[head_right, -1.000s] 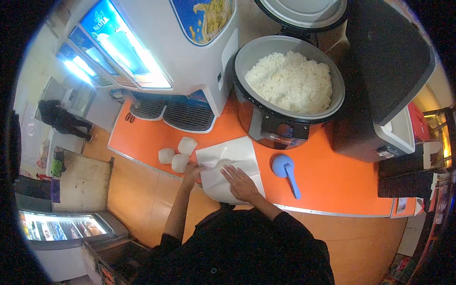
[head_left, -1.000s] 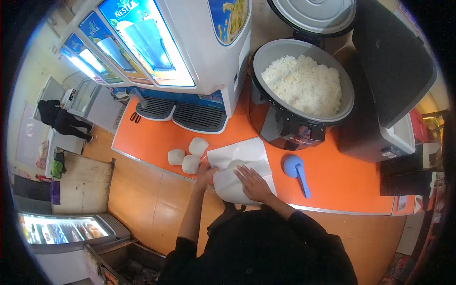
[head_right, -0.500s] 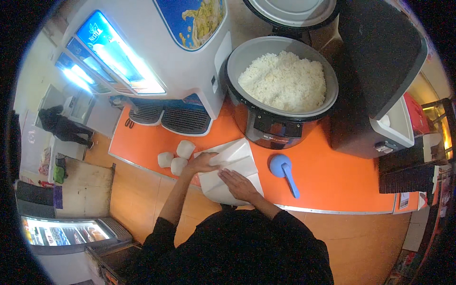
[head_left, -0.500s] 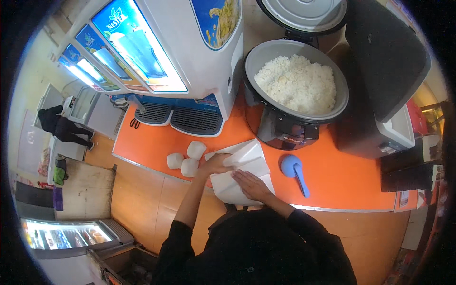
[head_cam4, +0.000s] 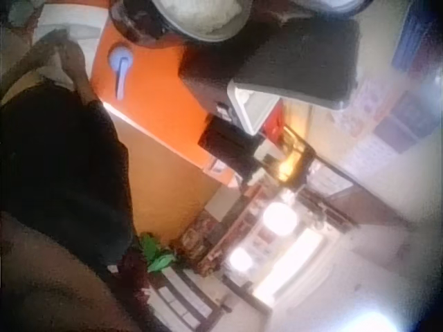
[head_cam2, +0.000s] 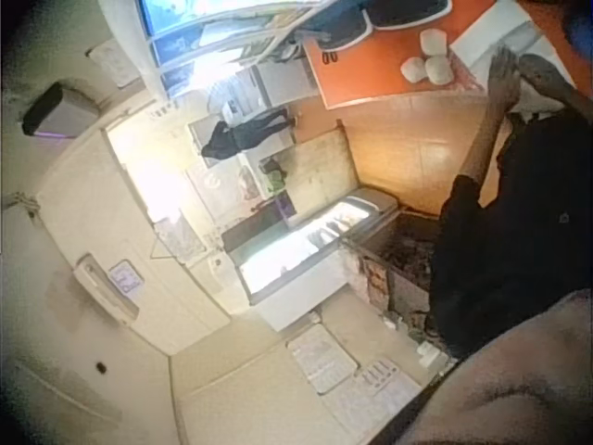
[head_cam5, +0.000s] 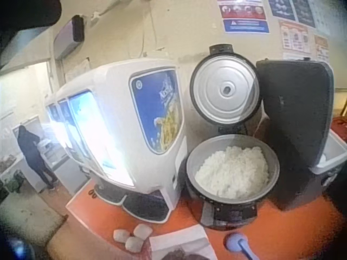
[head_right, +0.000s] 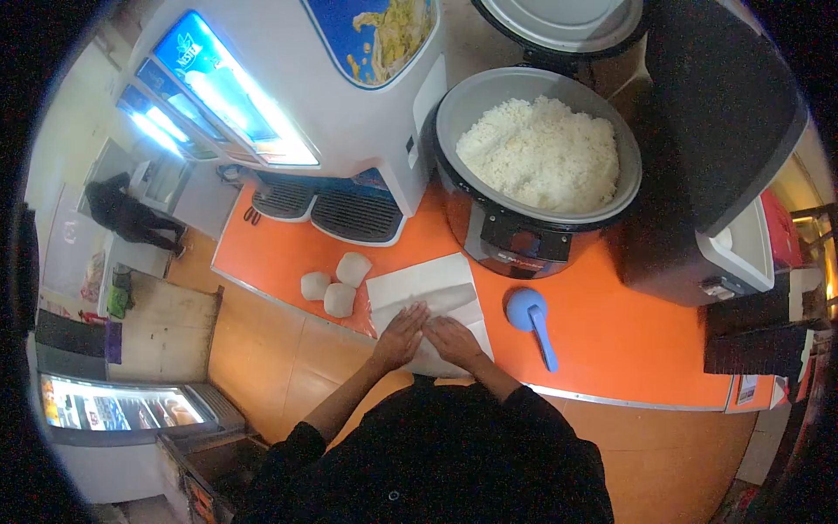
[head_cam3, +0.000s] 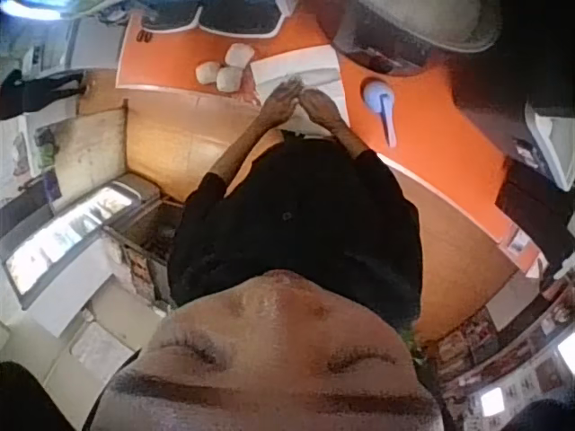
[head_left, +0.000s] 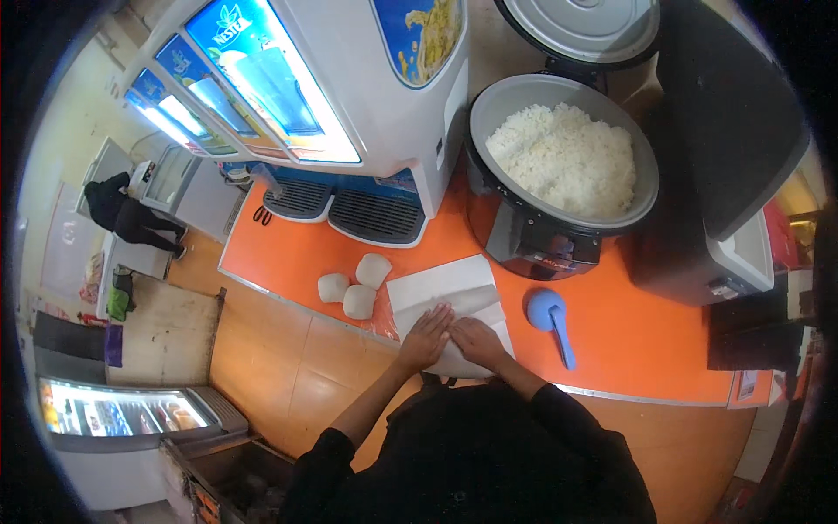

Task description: The person scoops rice from a rice cooker using a scoop, wraps and shapes it into balls with paper sheets by hand, places the wrapped rice balls into a cooler box, and closes the rice cooker lid.

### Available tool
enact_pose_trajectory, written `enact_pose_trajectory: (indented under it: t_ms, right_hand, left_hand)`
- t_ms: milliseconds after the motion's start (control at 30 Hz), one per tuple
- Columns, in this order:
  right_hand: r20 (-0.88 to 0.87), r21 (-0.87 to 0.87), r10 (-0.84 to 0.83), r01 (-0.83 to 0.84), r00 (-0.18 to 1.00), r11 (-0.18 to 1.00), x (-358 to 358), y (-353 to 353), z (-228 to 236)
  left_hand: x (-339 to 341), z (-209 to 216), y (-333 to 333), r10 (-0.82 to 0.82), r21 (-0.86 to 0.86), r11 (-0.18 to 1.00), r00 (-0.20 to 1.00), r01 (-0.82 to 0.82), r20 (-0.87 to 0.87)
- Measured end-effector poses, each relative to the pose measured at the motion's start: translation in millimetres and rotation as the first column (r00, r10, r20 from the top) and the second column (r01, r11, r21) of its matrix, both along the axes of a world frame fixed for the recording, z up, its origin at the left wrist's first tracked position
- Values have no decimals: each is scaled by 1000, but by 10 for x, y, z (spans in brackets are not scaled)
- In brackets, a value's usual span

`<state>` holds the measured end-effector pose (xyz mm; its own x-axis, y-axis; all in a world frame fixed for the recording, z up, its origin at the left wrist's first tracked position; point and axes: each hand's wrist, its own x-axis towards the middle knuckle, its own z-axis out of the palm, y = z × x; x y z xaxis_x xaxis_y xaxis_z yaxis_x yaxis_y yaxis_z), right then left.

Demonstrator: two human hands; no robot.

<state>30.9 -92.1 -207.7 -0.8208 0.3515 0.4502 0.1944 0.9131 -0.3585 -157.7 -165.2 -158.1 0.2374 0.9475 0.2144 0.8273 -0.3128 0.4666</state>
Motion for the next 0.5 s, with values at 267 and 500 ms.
enact_pose_trajectory:
  t_ms: [267, 500]
  right_hand:
    - [-63, -20, -189, 188, 980, 982, 56, 97, 218]
    - [-10, -115, -187, 184, 982, 976, 49, 282, 102]
  left_hand:
    - [111, -461, -275, 109, 222, 967, 992, -122, 70]
    - [-46, -410, -269, 480, 69, 853, 830, -517, 285]
